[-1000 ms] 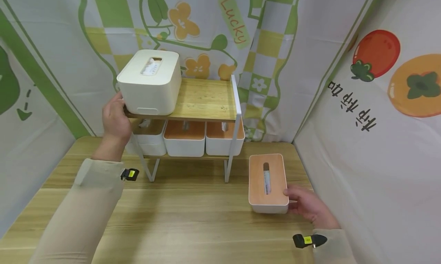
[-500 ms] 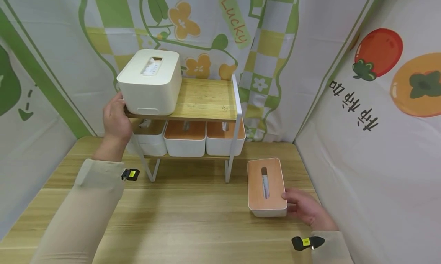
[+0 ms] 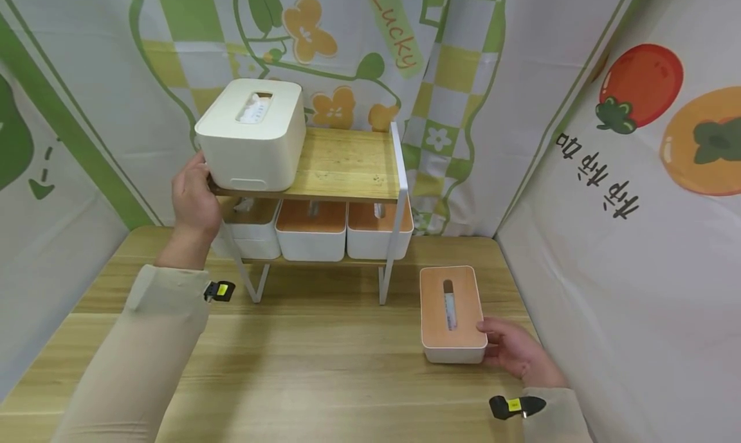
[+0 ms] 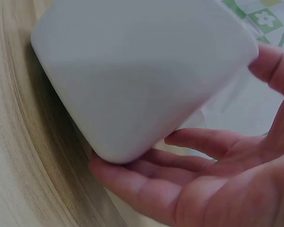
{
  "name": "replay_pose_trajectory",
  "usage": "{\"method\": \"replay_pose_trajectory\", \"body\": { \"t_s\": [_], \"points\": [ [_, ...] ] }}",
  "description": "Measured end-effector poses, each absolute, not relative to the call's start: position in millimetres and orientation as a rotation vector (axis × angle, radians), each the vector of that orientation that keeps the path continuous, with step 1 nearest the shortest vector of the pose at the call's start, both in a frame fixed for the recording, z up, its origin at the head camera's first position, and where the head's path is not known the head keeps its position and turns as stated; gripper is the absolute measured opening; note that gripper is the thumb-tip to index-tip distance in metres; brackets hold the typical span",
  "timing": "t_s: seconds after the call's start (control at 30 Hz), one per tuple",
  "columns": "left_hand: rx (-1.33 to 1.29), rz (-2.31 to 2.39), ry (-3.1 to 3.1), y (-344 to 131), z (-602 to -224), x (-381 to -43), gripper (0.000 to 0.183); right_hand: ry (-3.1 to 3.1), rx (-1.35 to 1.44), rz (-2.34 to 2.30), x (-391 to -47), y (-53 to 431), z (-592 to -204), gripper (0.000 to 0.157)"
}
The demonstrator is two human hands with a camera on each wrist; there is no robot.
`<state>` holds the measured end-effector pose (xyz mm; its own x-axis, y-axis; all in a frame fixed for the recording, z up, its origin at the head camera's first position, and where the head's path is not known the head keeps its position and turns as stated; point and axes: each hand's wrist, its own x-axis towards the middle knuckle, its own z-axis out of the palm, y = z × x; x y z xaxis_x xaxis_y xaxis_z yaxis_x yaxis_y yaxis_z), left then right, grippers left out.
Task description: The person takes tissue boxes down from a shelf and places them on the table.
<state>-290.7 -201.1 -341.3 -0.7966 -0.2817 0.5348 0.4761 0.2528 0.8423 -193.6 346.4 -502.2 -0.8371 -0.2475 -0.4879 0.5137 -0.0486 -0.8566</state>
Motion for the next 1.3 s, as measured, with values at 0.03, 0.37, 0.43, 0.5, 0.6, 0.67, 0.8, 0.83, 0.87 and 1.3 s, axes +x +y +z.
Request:
{"method": "replay_pose_trajectory", "body": {
  "t_s": [0.03, 0.37, 0.43, 0.5, 0.6, 0.67, 0.8, 0.83, 0.87, 1.3],
  "points": [
    [-0.176, -1.603, -1.919, -201, -341, -291, 0.055, 1.726, 0.317, -1.939, -194, 346, -502, 0.065],
    [-0.210, -1.621, -1.891, -201, -342, -292, 0.055, 1.753, 0.492, -1.945, -197, 342, -502, 0.075],
    [-0.214, -1.624, -1.889, -201, -341, -292, 0.055, 1.752, 0.509, -1.951, -196, 342, -503, 0.075],
    [-0.213, -1.627, -1.891, -201, -341, -292, 0.055, 1.745, 0.527, -1.966, -196, 341, -504, 0.075],
    [-0.210, -1.630, -1.897, -201, -341, -291, 0.055, 1.732, 0.540, -1.981, -197, 341, -506, 0.077],
    [-0.208, -1.629, -1.900, -201, -341, -291, 0.055, 1.752, 0.538, -1.975, -198, 341, -506, 0.077],
    [-0.206, -1.618, -1.907, -201, -340, -290, 0.055, 1.980, 0.496, -1.846, -199, 339, -498, 0.072],
    [-0.207, -1.617, -1.909, -202, -340, -290, 0.055, 2.081, 0.469, -1.772, -198, 337, -494, 0.069],
    [-0.206, -1.614, -1.912, -202, -339, -290, 0.055, 2.173, 0.433, -1.697, -198, 334, -490, 0.069],
    [-0.211, -1.635, -1.897, -201, -340, -290, 0.055, 3.048, -0.119, -0.596, -178, 273, -467, 0.070]
  ]
}}
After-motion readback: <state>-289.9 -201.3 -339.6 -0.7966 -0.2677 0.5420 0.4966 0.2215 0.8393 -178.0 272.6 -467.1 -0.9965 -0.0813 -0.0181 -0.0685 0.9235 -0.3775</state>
